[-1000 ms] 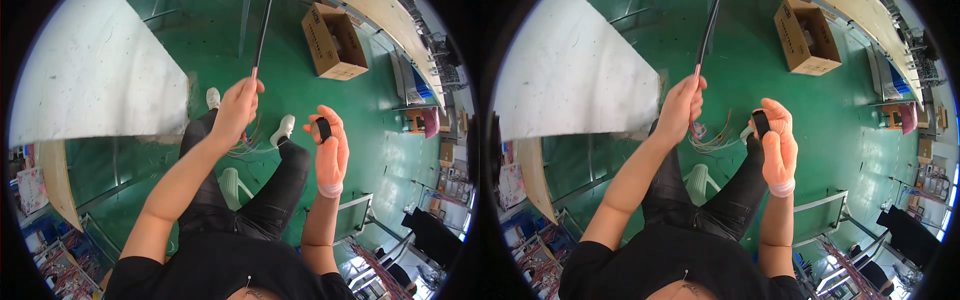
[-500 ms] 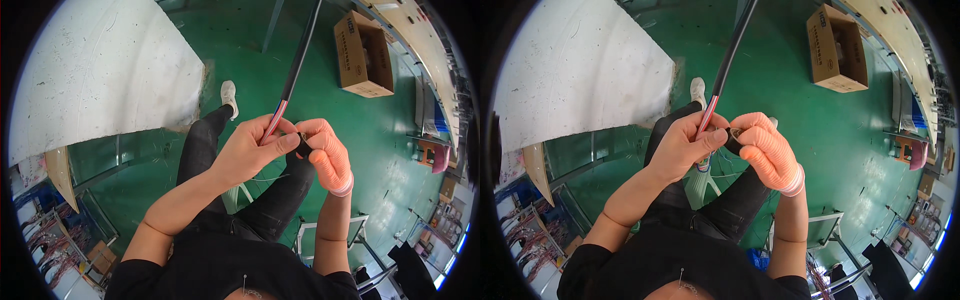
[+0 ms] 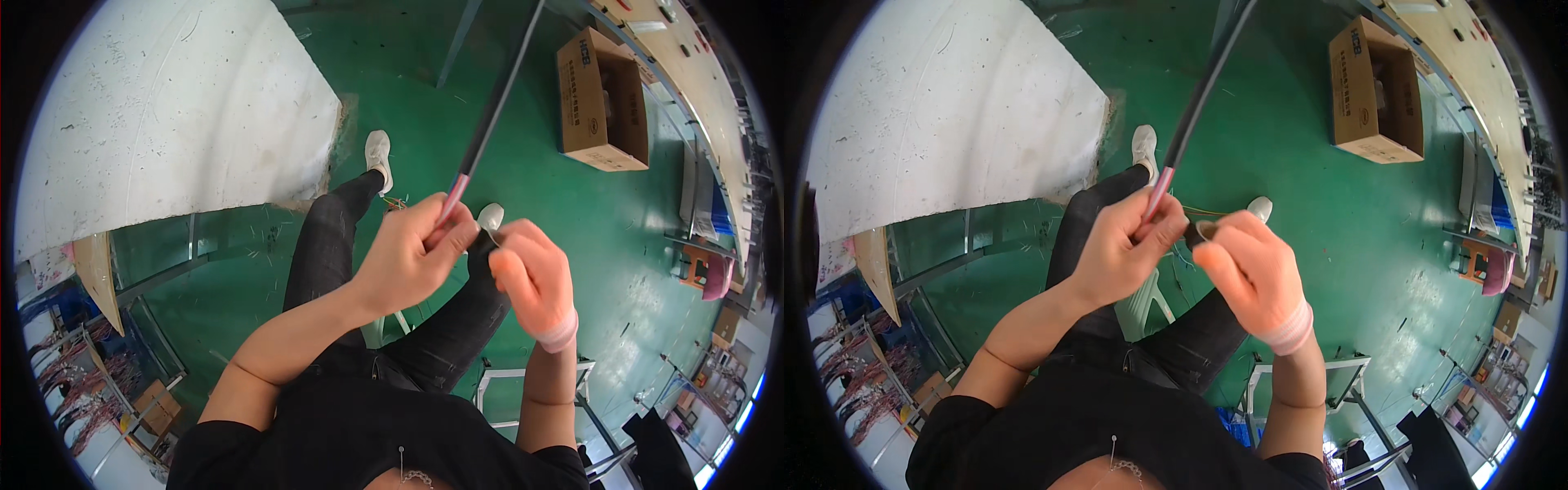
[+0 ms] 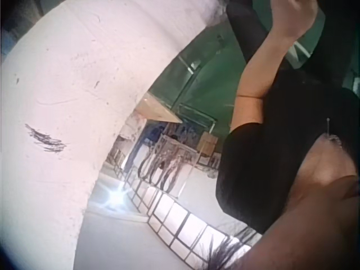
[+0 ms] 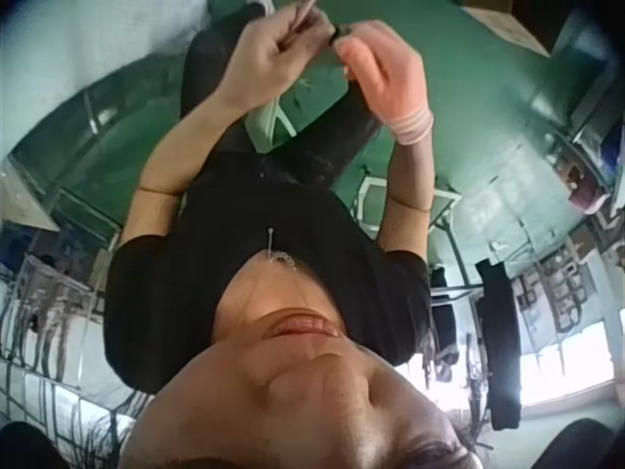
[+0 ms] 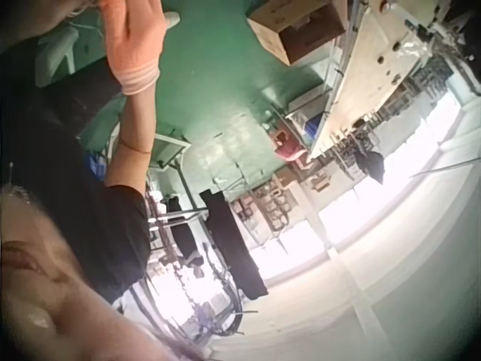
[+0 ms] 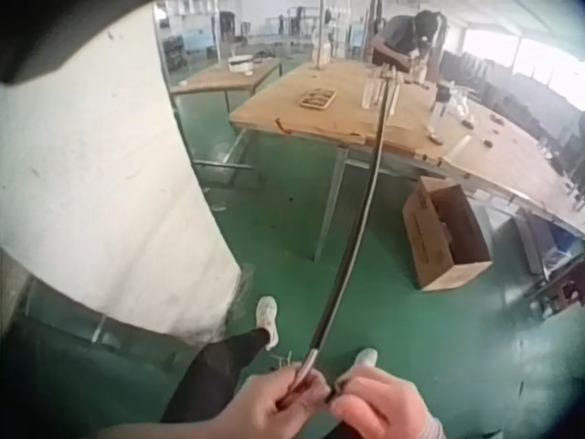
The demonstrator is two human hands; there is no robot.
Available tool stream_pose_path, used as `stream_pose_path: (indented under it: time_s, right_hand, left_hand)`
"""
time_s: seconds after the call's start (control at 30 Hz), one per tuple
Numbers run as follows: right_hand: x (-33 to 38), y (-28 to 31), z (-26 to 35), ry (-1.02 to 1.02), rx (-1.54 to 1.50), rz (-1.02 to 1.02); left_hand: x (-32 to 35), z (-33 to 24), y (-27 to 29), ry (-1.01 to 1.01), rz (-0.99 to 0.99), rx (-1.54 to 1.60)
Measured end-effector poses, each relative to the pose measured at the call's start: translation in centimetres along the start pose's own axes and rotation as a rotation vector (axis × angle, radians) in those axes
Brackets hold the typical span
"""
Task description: Organizing individual wires and wrapping them with electrical tape to form a wire harness.
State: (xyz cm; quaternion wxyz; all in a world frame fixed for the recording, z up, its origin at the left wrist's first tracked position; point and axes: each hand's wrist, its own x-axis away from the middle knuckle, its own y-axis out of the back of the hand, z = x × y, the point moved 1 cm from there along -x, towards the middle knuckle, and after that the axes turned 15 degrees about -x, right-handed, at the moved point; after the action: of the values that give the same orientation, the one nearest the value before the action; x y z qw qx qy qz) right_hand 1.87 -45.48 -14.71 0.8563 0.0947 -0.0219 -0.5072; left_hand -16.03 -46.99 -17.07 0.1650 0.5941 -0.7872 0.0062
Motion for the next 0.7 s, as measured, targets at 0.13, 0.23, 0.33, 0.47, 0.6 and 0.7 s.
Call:
stream_pose_path:
  time_s: [0.13, 0.23, 0.33, 0.47, 0.6, 0.7]
  right_hand:
    - [0.0, 1.8, -1.1, -0.151, -0.212, -0.048]
    - [-2.5, 2.5, -3.1, -0.233, -0.313, -0.056]
    - [-4.8, 1.4, -3.6, -0.304, -0.340, -0.045]
    - [-6.0, 1.3, -4.0, -0.258, -0.326, -0.027]
    - [-6.4, 1.5, -3.5, -0.283, -0.272, -0.050]
    - [-6.6, 1.3, -3.3, -0.283, -0.252, -0.068]
  left_hand:
    - [-0.4, 0.0, -0.6, -0.020, 0.015, 0.080]
    - [-0.4, -1.0, -0.2, 0.162, 0.029, 0.498]
    - [-0.7, -0.7, 0.1, 0.263, 0.023, 0.612]
    - [-0.9, -0.2, 0.2, 0.254, -0.068, 0.526]
    - [-1.4, 0.8, 0.2, 0.064, -0.200, 0.291]
    - [-1.6, 1.1, 1.1, 0.005, -0.177, 0.239]
